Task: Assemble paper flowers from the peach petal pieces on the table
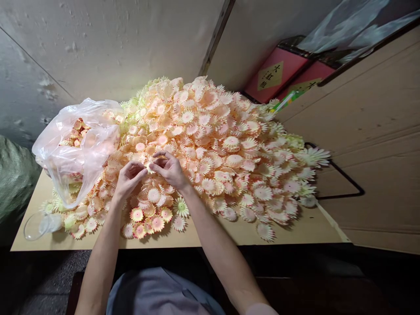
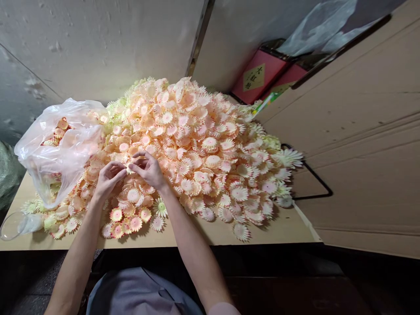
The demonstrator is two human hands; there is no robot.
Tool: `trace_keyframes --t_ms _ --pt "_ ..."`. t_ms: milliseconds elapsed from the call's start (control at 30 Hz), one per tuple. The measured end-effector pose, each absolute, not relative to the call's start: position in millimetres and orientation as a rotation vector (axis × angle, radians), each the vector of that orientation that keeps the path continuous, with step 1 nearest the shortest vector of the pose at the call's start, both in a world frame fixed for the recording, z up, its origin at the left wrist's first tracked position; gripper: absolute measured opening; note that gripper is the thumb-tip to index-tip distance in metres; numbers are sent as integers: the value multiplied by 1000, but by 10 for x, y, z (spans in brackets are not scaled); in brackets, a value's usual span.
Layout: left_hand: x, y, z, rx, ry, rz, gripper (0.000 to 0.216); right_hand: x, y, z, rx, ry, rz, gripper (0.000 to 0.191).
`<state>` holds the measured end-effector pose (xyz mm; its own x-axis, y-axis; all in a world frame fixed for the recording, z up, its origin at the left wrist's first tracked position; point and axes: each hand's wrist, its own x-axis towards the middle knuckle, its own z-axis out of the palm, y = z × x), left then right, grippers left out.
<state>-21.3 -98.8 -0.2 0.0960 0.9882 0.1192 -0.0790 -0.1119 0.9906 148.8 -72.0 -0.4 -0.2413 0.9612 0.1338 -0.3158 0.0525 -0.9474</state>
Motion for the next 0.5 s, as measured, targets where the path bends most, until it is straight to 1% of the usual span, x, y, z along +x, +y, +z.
trace_keyframes --t_ms 167,500 --pt "-206 -971 -29 1244 1030 1362 30 1472 -702 -27 -783 -1244 1428 40" --pt "-228 -998 -16 1387 1098 1315 22 1482 -708 -14 -870 -1182 1474 51"
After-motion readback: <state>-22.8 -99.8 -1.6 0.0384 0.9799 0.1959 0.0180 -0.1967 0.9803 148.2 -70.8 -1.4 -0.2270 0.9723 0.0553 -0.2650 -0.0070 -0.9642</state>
